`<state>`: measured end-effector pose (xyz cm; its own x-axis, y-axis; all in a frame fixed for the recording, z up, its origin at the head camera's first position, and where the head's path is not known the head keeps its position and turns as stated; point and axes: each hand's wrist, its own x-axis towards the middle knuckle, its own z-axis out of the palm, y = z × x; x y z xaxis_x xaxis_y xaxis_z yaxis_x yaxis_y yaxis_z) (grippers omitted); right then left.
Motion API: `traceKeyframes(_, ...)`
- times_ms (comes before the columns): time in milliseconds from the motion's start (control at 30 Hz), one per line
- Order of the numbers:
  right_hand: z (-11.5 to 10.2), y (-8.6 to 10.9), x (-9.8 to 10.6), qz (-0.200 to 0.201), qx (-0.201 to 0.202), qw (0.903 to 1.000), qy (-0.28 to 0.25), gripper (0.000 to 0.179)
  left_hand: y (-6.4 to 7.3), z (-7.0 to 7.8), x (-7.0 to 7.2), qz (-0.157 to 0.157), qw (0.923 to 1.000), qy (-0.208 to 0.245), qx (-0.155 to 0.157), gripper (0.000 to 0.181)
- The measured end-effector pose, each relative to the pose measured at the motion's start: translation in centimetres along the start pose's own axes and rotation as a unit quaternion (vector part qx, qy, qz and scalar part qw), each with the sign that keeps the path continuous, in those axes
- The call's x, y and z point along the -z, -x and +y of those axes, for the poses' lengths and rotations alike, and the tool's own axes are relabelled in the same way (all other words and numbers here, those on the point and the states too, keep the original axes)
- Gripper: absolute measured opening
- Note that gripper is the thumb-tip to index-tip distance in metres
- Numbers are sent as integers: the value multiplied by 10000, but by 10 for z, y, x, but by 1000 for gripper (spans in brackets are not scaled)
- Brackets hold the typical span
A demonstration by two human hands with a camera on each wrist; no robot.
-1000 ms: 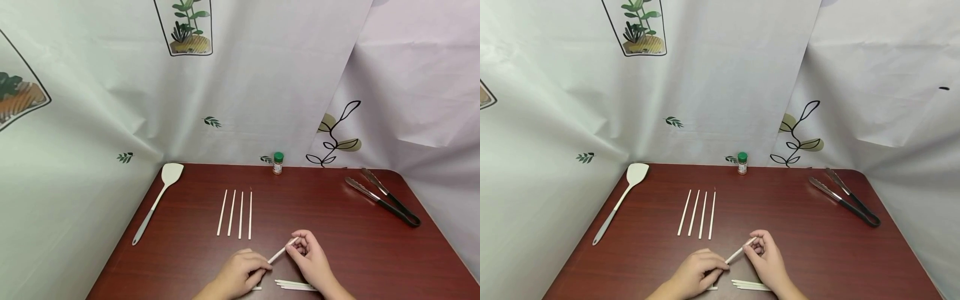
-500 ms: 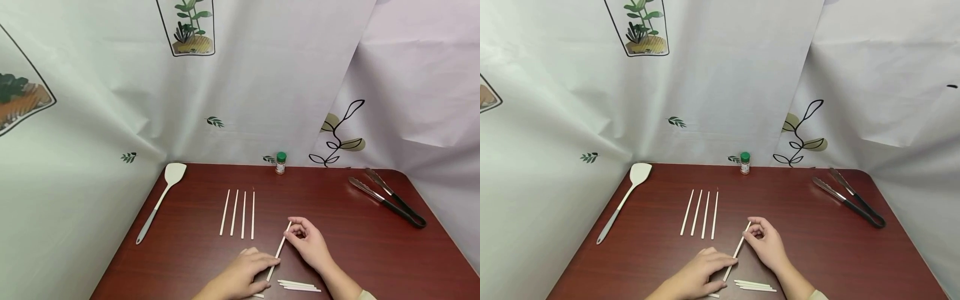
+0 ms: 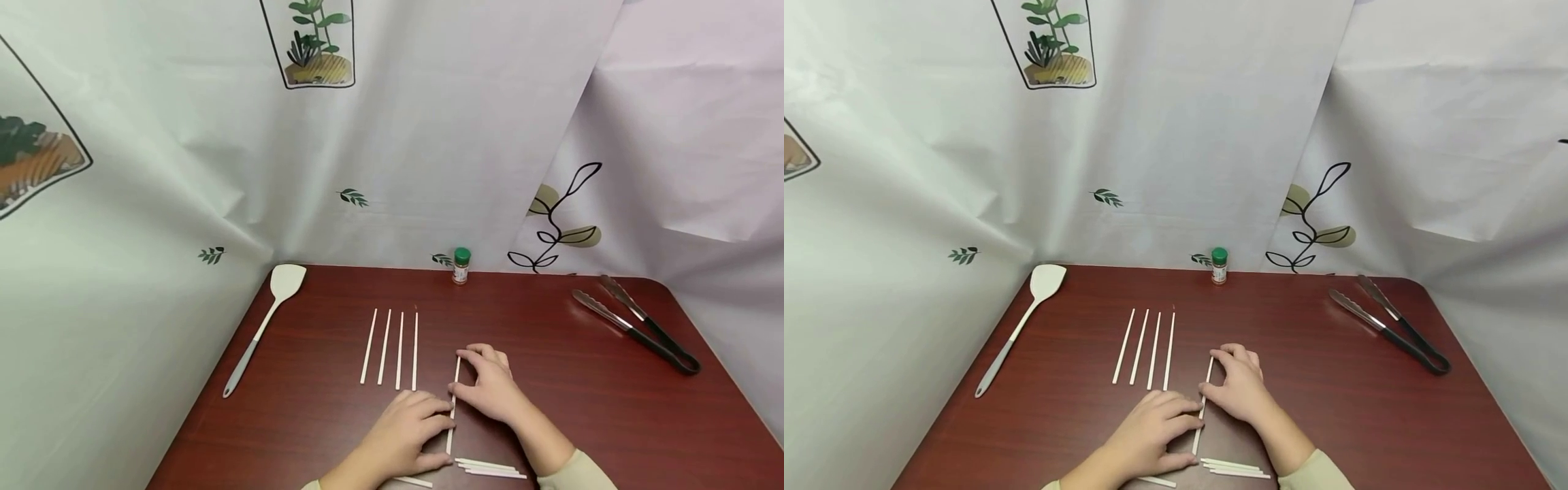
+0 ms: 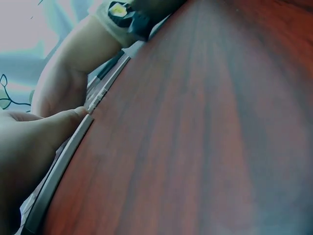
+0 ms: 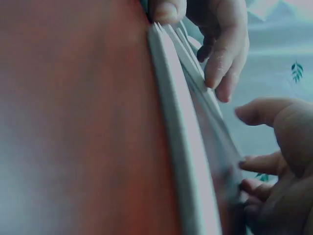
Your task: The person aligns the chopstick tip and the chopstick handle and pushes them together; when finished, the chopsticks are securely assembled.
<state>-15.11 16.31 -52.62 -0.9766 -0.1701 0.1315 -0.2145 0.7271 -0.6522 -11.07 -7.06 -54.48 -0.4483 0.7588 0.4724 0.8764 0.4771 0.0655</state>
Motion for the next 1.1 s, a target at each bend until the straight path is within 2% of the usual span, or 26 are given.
traceKeyframes(167, -11, -14, -1, -479, -88, 9974, 530, 72, -4, -5, -1, 16, 9999, -128, 100, 50)
traceKeyframes(333, -12, -27, -7, -565, -108, 9965, 599, 71, -5, -12, 0, 54, 9987, -243, 456, 47)
traceKeyframes(567, -5, -41, -20, -126, -90, 9992, 379, 55, -6, -24, -3, 45, 9949, -280, 967, 43)
traceKeyframes(767, -5, -43, -33, 390, -59, 9972, 631, 42, -11, -35, -7, -117, 9901, -320, 1359, 40)
traceKeyframes(1100, 1, -35, -35, 599, 472, 9938, 804, 42, -7, -39, -11, 266, 9897, -308, 1371, 31)
